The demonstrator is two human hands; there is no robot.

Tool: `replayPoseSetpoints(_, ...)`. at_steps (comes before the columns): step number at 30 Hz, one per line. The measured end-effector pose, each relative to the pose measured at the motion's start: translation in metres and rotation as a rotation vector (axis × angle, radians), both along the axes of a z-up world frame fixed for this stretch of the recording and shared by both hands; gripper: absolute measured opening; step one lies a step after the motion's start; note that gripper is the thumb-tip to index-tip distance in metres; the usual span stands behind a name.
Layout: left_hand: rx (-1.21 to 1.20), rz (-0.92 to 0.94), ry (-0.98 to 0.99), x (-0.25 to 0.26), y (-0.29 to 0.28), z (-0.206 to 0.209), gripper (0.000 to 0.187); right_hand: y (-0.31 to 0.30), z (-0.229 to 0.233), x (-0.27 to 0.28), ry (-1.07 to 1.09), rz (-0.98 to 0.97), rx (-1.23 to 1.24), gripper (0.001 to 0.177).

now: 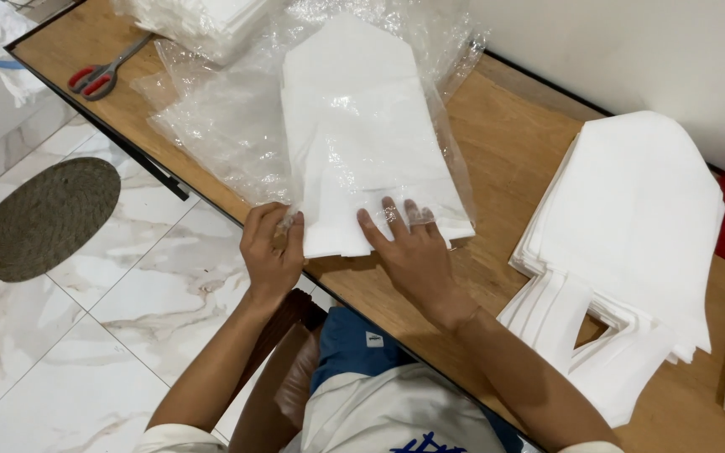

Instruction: The person repeatedly folds white plastic shopping bags on a wooden table, aligning the edges and stacking them into a neat pile. The person then places the folded stack into a clear plastic bag and seals it.

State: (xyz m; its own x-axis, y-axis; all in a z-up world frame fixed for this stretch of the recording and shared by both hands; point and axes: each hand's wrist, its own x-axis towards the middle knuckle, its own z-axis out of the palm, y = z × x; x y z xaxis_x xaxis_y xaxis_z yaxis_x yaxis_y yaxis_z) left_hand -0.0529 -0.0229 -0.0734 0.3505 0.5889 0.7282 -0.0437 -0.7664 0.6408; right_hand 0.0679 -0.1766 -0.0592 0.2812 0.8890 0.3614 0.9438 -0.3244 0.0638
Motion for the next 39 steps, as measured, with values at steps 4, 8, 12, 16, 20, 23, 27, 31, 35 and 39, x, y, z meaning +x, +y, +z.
replayPoseSetpoints(4,0.111,0.033,-0.022,-0.001,0.003,-0.003,0.002,0.027,-0.025,0.018,0.024,-0.033,0.019,0.051)
replayPoseSetpoints(8,0.181,0.045,-0.001,-0.003,0.005,-0.011,0.011,0.046,-0.032,0.032,0.259,-0.127,-0.158,0.056)
replayPoseSetpoints(12,0.310,0.017,-0.010,0.002,0.007,-0.023,0.019,0.058,-0.003,0.034,0.199,-0.164,-0.250,0.050)
replayPoseSetpoints(16,0.658,0.116,-0.059,0.009,-0.004,-0.040,0.022,0.066,0.013,0.036,0.142,-0.180,-0.286,0.050)
replayPoseSetpoints(20,0.836,-0.026,-0.068,0.016,-0.039,-0.066,0.017,0.059,-0.011,0.048,-0.046,-0.032,0.030,0.046)
replayPoseSetpoints(23,0.831,-0.101,0.033,0.020,-0.051,-0.048,0.020,0.040,-0.023,0.043,-0.279,0.096,0.169,0.059)
replayPoseSetpoints(27,0.823,-0.049,0.262,0.029,-0.052,-0.022,0.034,0.013,-0.025,0.038,-0.089,0.139,0.136,0.055)
replayPoseSetpoints(31,0.709,0.000,0.533,0.033,-0.047,-0.014,0.026,0.005,-0.026,0.045,0.100,0.024,-0.041,0.059)
replayPoseSetpoints(35,0.444,-0.140,0.811,0.021,-0.053,0.056,0.048,0.012,-0.040,0.053,0.046,0.040,-0.010,0.065)
replayPoseSetpoints(39,0.232,-0.256,1.037,0.027,-0.049,0.046,0.046,0.017,-0.043,0.057,0.101,0.068,-0.010,0.065)
